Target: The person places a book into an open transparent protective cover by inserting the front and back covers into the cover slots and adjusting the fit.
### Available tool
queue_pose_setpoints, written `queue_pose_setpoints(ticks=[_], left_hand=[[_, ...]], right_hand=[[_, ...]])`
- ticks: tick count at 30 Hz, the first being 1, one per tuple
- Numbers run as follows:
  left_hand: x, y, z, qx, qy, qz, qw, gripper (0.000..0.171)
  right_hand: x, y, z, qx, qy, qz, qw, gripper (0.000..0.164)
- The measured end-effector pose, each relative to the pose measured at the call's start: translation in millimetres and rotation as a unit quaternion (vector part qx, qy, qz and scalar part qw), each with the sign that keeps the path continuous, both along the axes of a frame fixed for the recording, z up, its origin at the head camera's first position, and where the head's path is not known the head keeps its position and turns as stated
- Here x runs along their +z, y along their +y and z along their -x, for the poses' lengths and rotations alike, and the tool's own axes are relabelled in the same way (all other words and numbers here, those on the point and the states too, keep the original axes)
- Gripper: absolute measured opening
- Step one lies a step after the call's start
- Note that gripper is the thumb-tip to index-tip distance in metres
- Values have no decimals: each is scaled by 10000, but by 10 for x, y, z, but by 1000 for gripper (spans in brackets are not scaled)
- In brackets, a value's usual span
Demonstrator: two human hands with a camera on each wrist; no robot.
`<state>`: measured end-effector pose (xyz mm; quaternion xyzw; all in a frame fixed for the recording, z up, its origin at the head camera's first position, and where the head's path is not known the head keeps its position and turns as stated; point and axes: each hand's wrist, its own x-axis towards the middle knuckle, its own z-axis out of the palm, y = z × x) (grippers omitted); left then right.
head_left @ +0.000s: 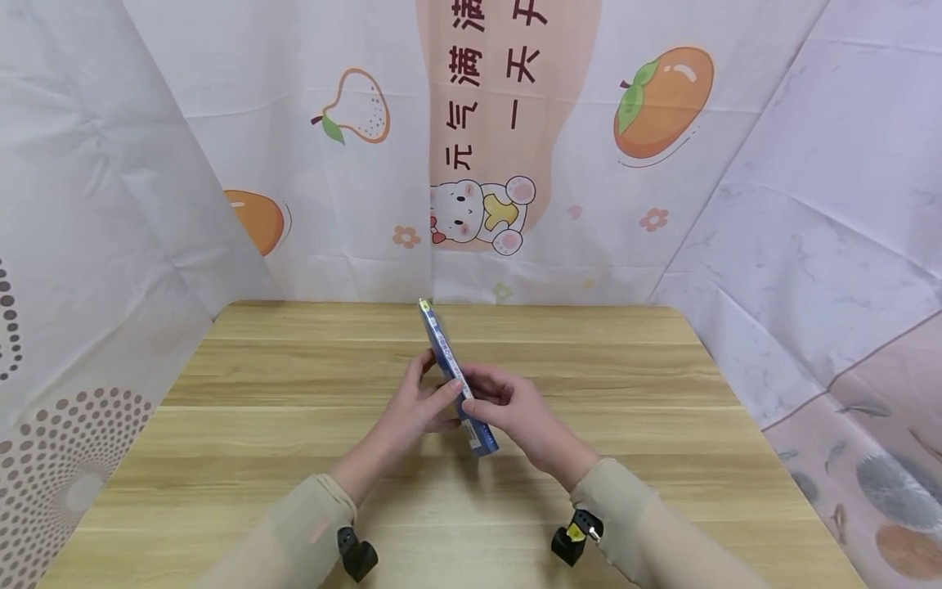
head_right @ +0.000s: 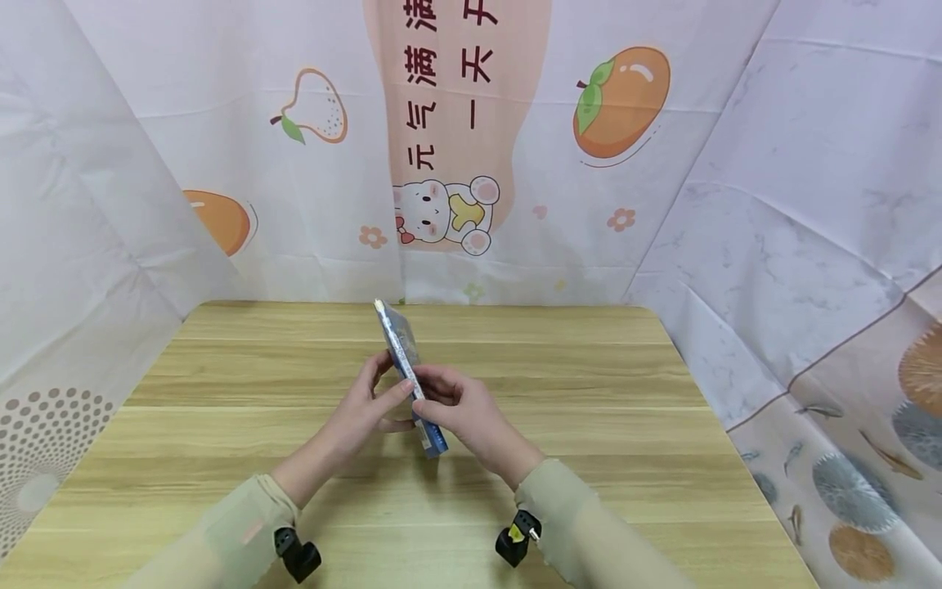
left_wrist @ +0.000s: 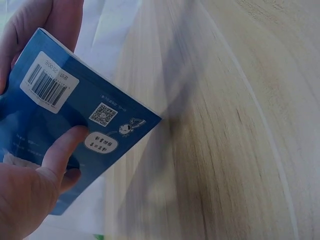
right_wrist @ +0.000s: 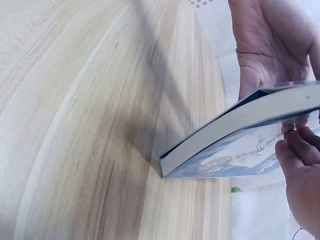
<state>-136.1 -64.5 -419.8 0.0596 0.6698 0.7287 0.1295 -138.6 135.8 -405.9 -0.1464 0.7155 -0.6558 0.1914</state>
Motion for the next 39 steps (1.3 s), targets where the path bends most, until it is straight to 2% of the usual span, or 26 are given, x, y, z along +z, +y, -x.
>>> queue_pose_setpoints(ticks=[4, 8, 11, 14, 22, 33, 39], left_hand=[[-8, -18, -6, 41, -20, 23, 10000, 81], [-16, -39, -21, -133, -124, -63, 9998, 68], [-21, -59, -22, -253, -277, -223, 9990, 56], [-32, -71, -11, -214, -381, -287, 9986, 51], [-54, -59, 3, -179, -384, -292, 9987, 59], [-87, -58, 24, -140, -297, -191, 9993, 58], [-95, -62, 27, -17, -408, -196, 9990, 54]], right_hand=[[-11, 10, -13, 141, 95, -178, 9997, 49], [-3, -4, -37, 435, 132, -519, 9976, 43], [15, -21, -35, 612, 178, -597, 9962, 42], [22, -23, -19, 649, 266, -546, 9960, 42], [-3, -10, -18, 553, 317, -609, 9961, 43], [-34, 6, 14, 255, 320, -703, 9967, 43], [-64, 27, 34, 74, 291, -844, 9960, 41]])
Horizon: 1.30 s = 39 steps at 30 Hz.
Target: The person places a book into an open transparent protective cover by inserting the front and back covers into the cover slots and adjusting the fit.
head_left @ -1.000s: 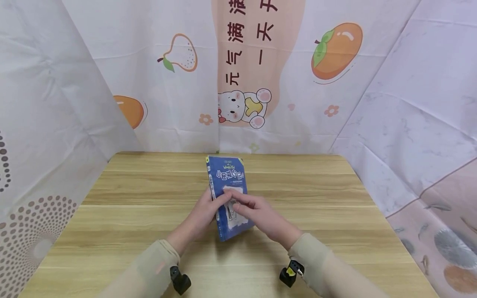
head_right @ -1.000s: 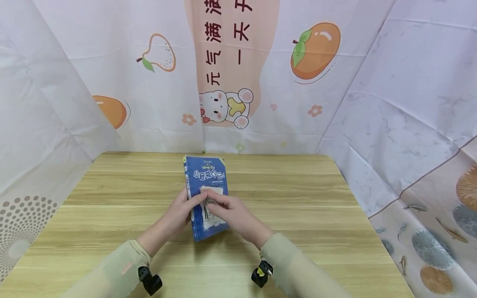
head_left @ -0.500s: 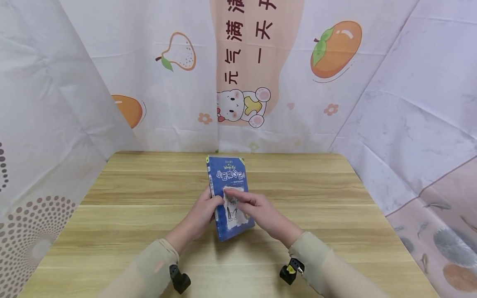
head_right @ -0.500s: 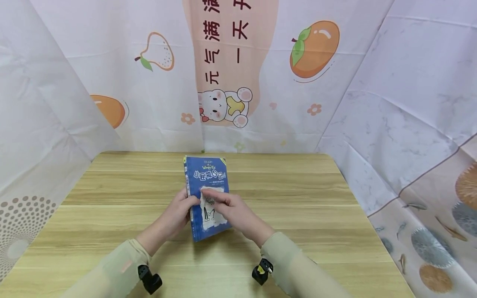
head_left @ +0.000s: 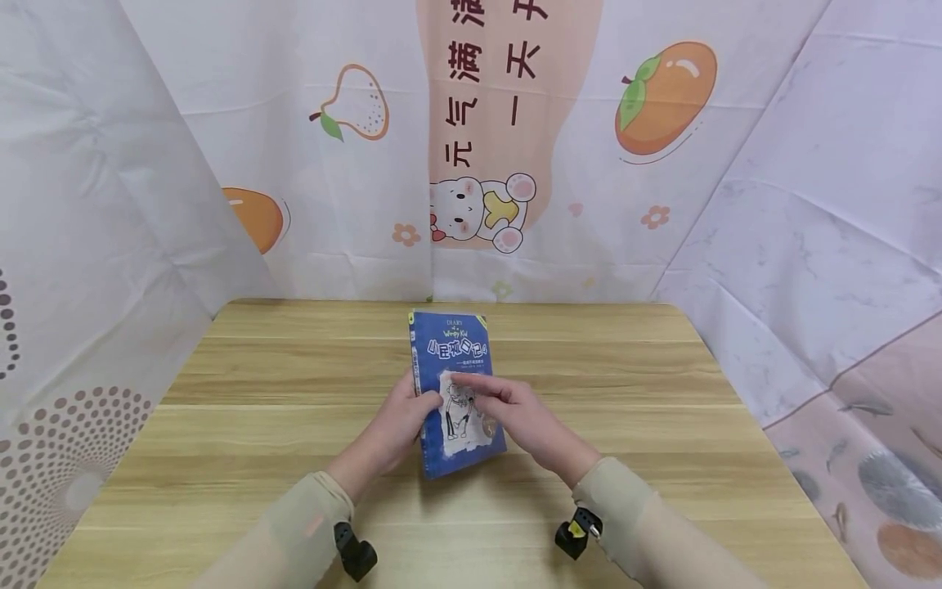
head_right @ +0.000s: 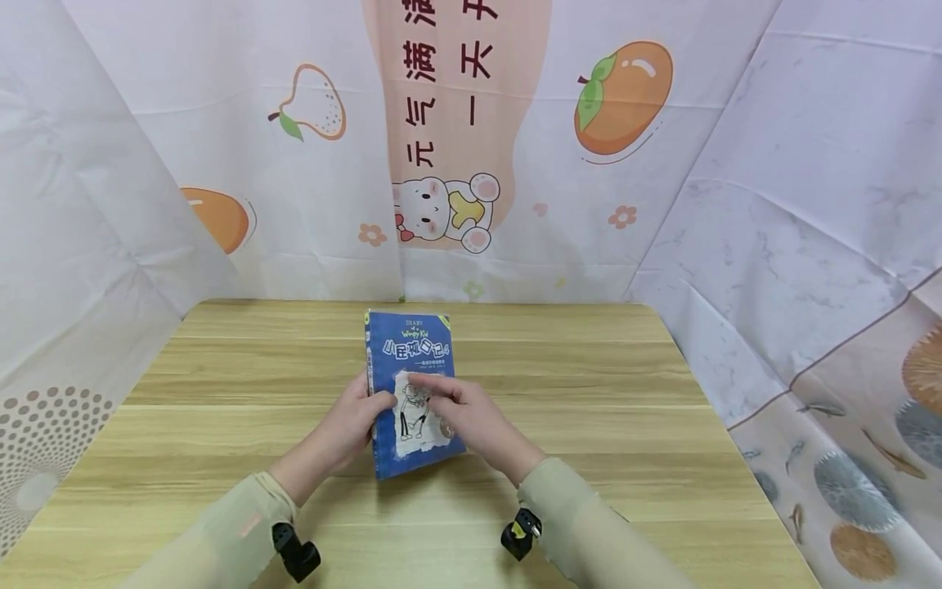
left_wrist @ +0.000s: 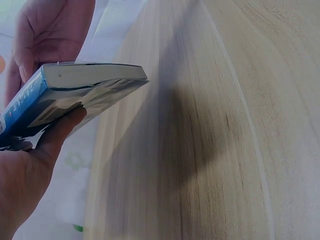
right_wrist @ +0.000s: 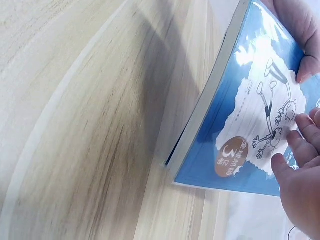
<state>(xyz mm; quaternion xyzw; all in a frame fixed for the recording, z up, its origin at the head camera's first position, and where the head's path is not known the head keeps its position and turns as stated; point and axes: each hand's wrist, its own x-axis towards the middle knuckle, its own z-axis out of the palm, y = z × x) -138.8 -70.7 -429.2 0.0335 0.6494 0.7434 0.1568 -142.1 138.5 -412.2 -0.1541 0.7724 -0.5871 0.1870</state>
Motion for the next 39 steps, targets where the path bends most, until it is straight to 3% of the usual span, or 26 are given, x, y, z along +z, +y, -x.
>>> queue_pose_setpoints(ticks=[8, 14, 19, 23, 27, 33, 35, 39], left_hand=[[-15, -10, 9, 210, -134, -84, 9997, 54], [-38, -23, 41, 400, -233, -116, 9989, 60], [-42, -30, 56, 466, -274, -247, 9982, 62], [-42, -32, 65, 435, -297, -322, 9981, 61], [-43, -47, 67, 406, -383, -481, 9973, 65], [-64, -96, 84, 411, -507, -767, 9949, 68], [-72, -110, 91, 419, -537, -857, 9940, 67], [-102, -126, 117, 418, -595, -1047, 9918, 68]], right_hand=[[-54, 47, 25, -340, 135, -124, 9993, 42], [-83, 51, 51, -715, 733, -704, 9922, 48], [-111, 46, 68, -770, 1223, -1185, 9824, 62], [-138, 49, 86, -819, 1327, -1425, 9774, 77], [-157, 61, 104, -1003, 937, -1265, 9824, 92], [-203, 86, 135, -1251, -41, -447, 9911, 107], [-221, 101, 146, -1258, -329, -286, 9911, 101], [-249, 141, 166, -1037, -795, -179, 9913, 64]])
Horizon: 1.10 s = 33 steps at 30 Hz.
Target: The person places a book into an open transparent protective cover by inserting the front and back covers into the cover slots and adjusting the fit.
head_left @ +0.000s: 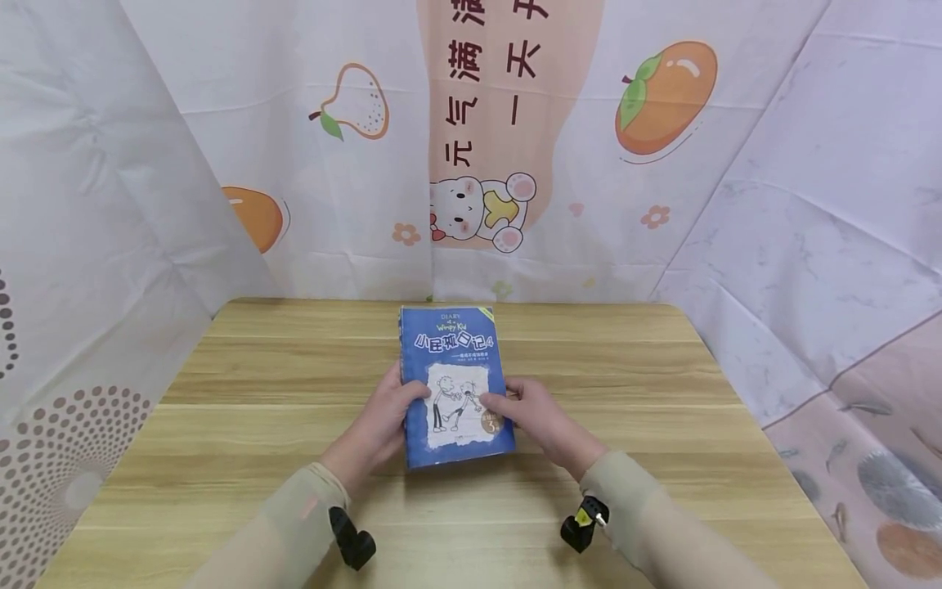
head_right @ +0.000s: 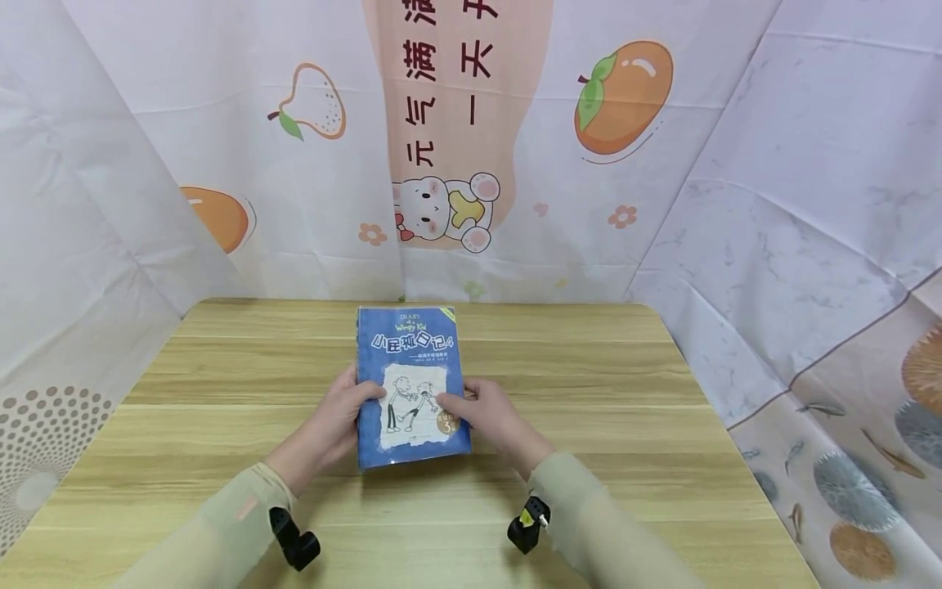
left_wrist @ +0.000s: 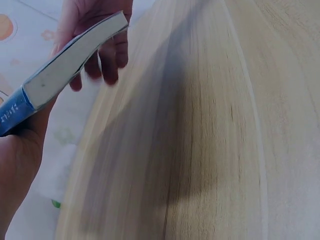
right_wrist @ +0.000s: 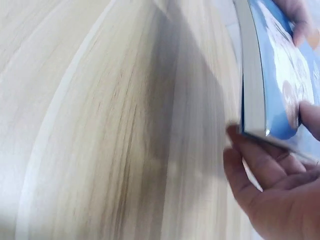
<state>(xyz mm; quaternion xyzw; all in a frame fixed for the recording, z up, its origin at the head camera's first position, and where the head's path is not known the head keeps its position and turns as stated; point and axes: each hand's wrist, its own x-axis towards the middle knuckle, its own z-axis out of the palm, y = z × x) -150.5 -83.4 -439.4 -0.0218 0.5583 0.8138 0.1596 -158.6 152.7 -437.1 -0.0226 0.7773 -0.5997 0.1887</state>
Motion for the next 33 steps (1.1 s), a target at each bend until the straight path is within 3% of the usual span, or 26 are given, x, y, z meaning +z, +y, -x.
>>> queue_pose_setpoints(ticks=[3, 11, 15, 19, 22, 27, 30, 33], left_hand=[[-35, -9, 24, -58, 8, -38, 10000, 70], [-89, 6, 105, 1, 115, 368, 9993, 82], [-76, 11, 130, -38, 247, 1060, 9941, 98], [-98, 4, 126, -294, 536, 1978, 9783, 100], [-143, -4, 118, -632, 1028, 2721, 9547, 92], [-181, -15, 73, -1347, 1679, 3991, 8913, 77], [-202, -28, 39, -1754, 1719, 4334, 8671, 73], [-253, -32, 12, -2134, 1845, 4535, 8454, 82]], right_hand=[[-14, 17, 15, 141, -155, 93, 9997, 44], [-51, 28, 9, -107, -130, 84, 9998, 36], [-81, 23, 7, -410, -160, 85, 9990, 32], [-126, 36, 25, -585, -405, 276, 9971, 31], [-160, 48, 44, -658, -620, 407, 9951, 32], [-206, 66, 67, -747, -849, 393, 9928, 32], [-227, 71, 72, -711, -901, 270, 9930, 32], [-234, 71, 73, -650, -926, 164, 9934, 35]])
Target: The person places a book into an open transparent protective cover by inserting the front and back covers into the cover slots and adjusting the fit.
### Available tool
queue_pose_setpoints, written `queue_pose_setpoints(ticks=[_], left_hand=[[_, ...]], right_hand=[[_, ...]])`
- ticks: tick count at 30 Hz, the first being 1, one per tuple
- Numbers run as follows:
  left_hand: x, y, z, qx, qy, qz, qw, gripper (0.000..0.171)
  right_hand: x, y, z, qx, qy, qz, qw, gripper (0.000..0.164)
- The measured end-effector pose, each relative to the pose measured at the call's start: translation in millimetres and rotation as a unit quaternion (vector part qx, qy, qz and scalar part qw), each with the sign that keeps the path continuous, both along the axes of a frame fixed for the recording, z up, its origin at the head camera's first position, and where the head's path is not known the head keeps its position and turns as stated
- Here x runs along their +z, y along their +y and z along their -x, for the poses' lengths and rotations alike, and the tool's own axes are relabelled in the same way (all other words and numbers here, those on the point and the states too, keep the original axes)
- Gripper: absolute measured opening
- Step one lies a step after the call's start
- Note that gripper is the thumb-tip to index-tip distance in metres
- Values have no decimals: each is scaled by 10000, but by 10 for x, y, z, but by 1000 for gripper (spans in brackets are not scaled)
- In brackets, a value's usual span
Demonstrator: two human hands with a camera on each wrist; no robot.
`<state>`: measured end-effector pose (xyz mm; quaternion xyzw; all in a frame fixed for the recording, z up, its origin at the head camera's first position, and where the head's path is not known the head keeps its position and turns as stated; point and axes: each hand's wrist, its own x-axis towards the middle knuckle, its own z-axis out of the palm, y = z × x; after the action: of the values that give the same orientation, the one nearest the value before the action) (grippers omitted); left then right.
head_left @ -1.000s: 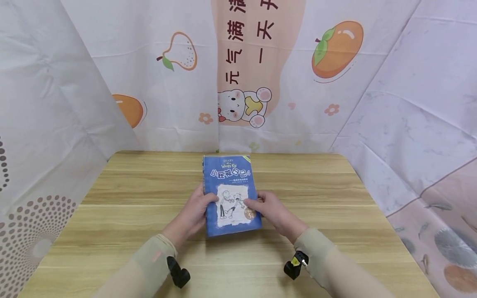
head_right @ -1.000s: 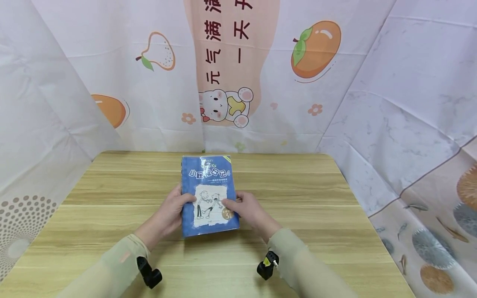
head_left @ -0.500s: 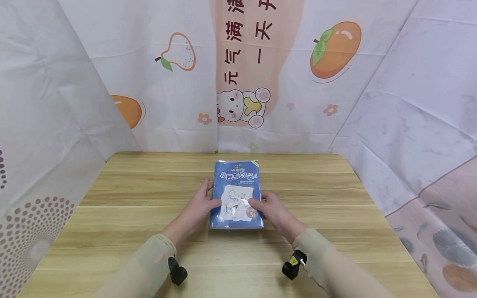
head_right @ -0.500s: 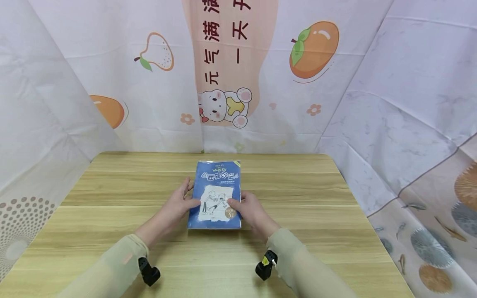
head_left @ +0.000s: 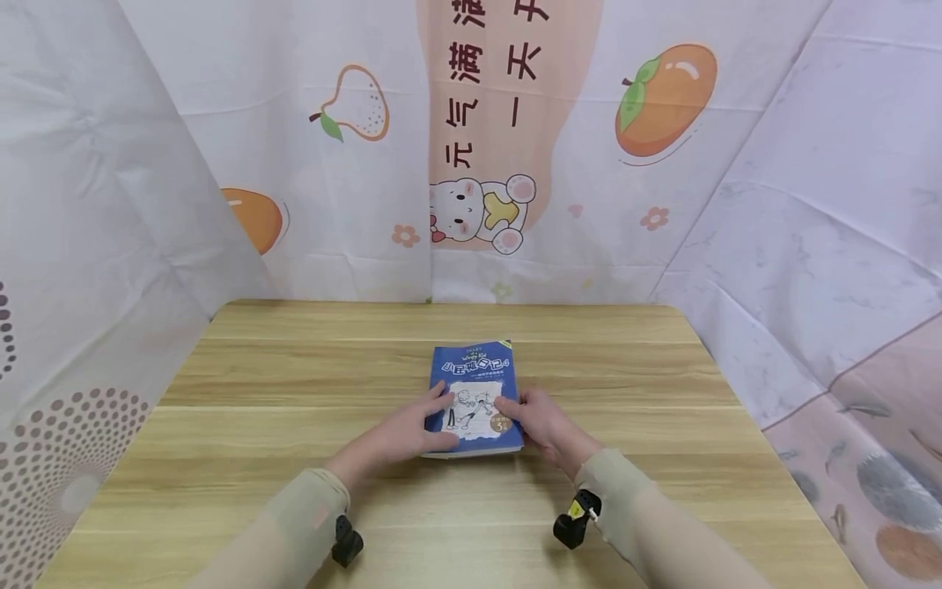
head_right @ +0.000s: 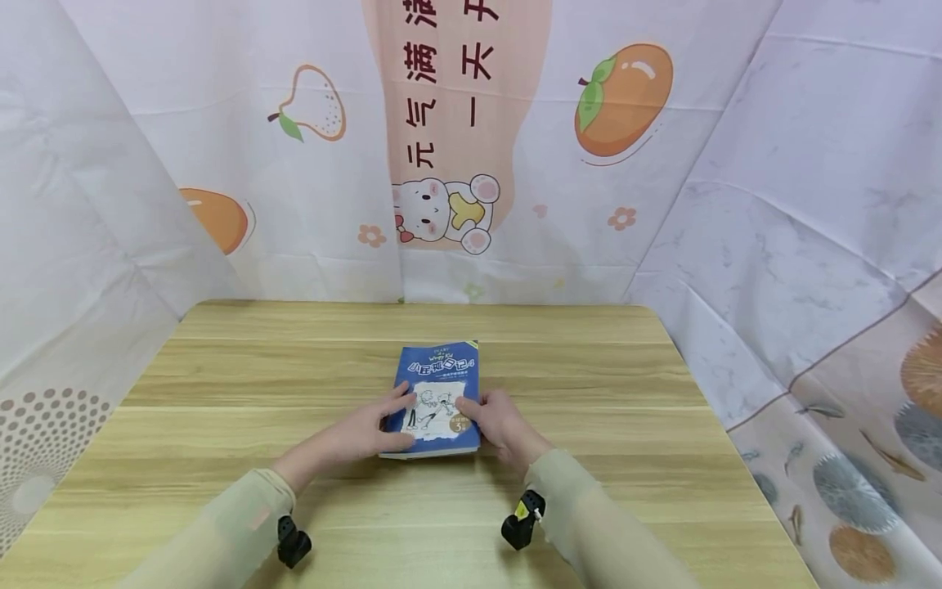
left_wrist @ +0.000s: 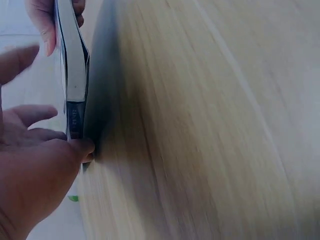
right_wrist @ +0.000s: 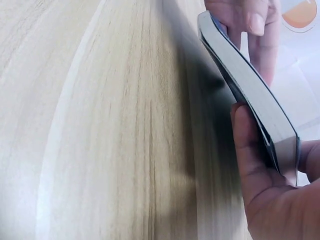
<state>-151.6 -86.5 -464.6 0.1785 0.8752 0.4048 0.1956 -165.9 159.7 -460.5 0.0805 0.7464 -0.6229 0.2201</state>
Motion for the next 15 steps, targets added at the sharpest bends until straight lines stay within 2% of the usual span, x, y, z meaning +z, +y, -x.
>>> queue_pose_setpoints(ticks=[4, 7, 10, 13, 15], left_hand=[[-91, 26, -54, -603, 245, 663, 9957, 99], [-148, 51, -92, -903, 702, 1271, 9853, 96], [-161, 72, -115, -976, 1168, 1760, 9726, 87], [-148, 81, -122, -989, 1429, 2039, 9634, 84], [-131, 81, -122, -1004, 1570, 2140, 9589, 83]], right_hand=[[5, 3, 5, 77, -4, -97, 9999, 44], [20, -1, -2, 164, 41, -90, 9998, 51], [41, -1, -24, 382, 307, -435, 9979, 60], [63, 7, -48, 712, 761, -1200, 9873, 70], [80, 17, -65, 974, 1144, -1839, 9714, 74]])
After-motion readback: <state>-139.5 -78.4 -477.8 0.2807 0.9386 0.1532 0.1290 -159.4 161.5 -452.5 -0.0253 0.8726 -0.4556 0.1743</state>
